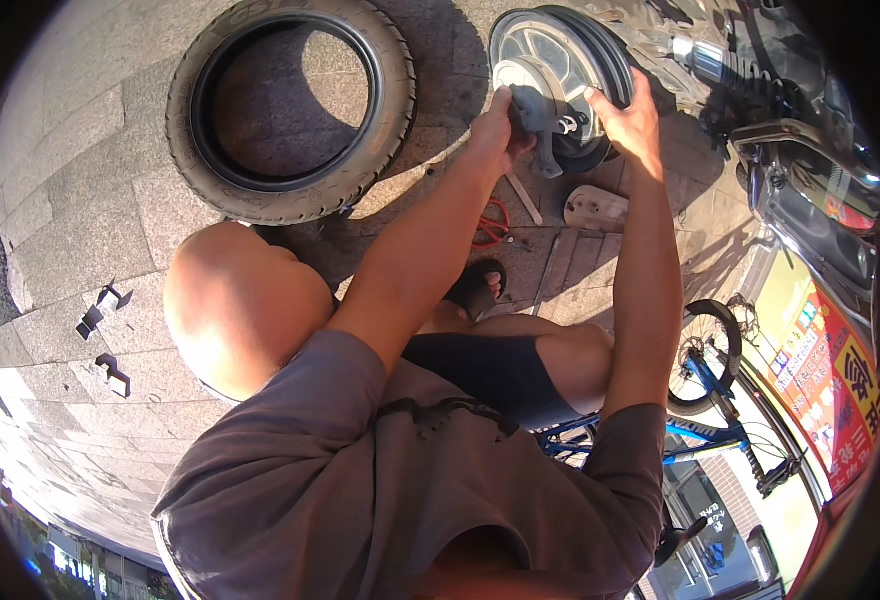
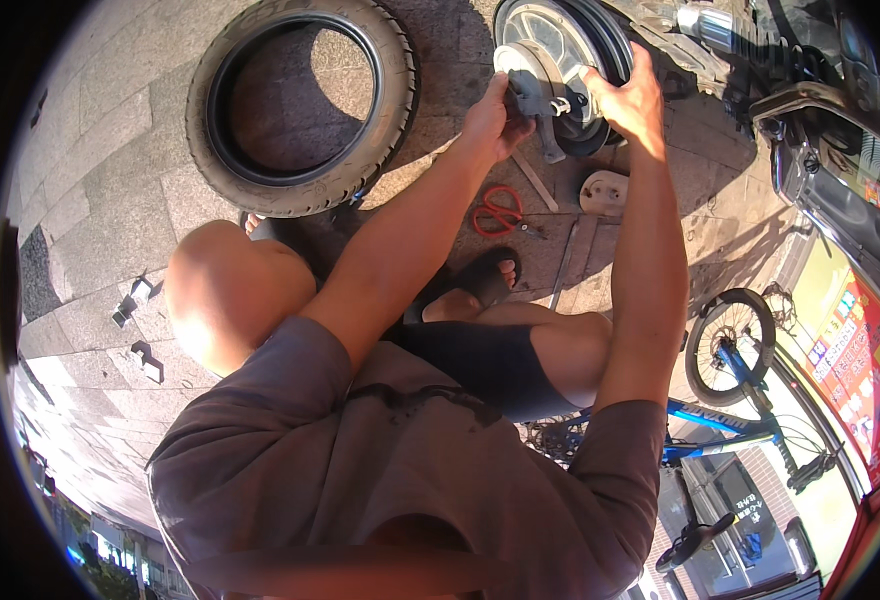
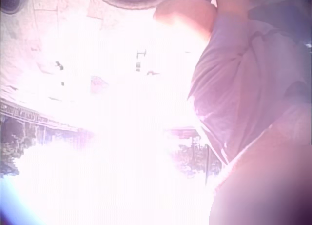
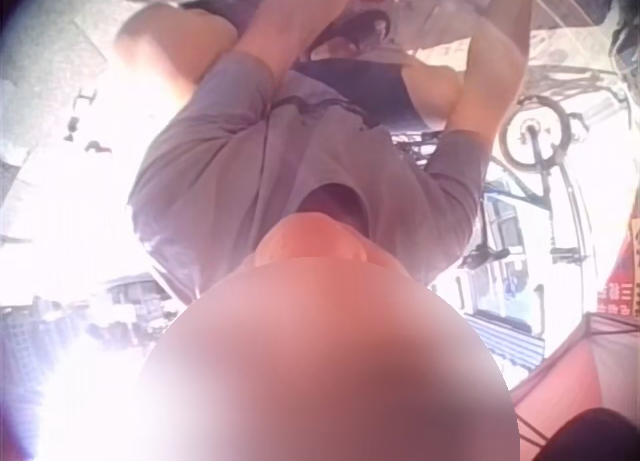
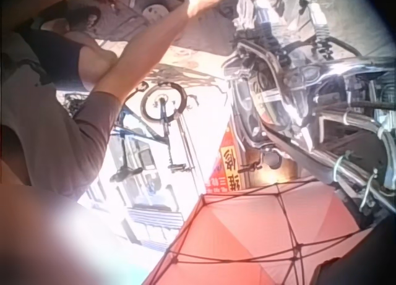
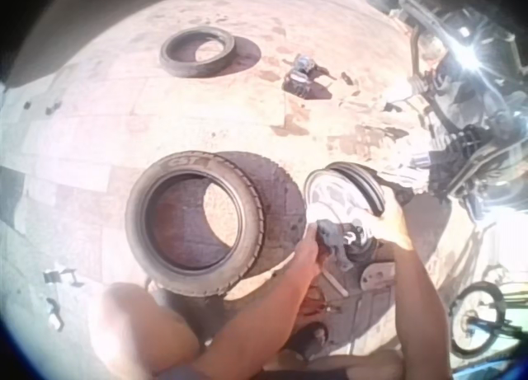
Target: The person removes a tire from a scooter wheel, inspects the tire and rim, and then uses a tool to remove the rim lock from the wheel.
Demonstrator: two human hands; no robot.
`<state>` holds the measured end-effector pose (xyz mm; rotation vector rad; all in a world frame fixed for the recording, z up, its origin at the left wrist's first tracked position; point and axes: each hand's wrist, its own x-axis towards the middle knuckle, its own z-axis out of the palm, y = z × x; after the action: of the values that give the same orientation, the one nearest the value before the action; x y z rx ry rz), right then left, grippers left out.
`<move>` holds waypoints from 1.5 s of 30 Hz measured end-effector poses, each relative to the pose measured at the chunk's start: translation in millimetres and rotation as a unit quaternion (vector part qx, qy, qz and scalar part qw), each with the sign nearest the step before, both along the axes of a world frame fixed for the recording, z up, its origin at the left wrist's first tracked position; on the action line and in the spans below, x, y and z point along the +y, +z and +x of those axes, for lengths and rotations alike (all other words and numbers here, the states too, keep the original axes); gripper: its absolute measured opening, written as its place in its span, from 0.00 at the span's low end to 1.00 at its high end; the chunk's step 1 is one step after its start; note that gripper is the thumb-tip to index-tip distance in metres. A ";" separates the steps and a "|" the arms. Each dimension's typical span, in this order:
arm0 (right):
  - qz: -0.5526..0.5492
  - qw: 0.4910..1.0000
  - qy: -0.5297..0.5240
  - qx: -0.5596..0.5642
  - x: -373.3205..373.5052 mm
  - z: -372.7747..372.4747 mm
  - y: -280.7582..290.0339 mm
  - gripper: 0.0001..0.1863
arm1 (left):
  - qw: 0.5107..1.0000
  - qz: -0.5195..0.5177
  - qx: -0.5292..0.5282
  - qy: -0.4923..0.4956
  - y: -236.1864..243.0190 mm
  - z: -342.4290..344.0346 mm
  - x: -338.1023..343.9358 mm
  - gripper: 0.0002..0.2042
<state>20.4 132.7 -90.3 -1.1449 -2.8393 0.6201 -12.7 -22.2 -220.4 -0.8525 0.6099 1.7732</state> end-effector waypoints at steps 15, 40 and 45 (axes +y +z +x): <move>0.007 1.000 0.017 -0.005 -5.1 0.1 0.5 0.44 | 0.990 0.053 -0.126 0.040 -20.3 2.2 6.1 0.19; 0.005 1.000 0.008 -0.018 -11.1 -14.1 5.8 0.43 | 0.994 0.061 -0.082 0.027 -17.9 -7.0 -9.4 0.10; 0.000 1.000 -0.001 -0.023 -6.4 -14.0 1.9 0.44 | 0.995 0.068 -0.064 0.025 -20.4 -11.4 -10.2 0.11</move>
<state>6.3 126.3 -88.3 -1.1767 -2.8765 0.6002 -24.1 -32.4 -240.8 -0.8864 0.3820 1.7678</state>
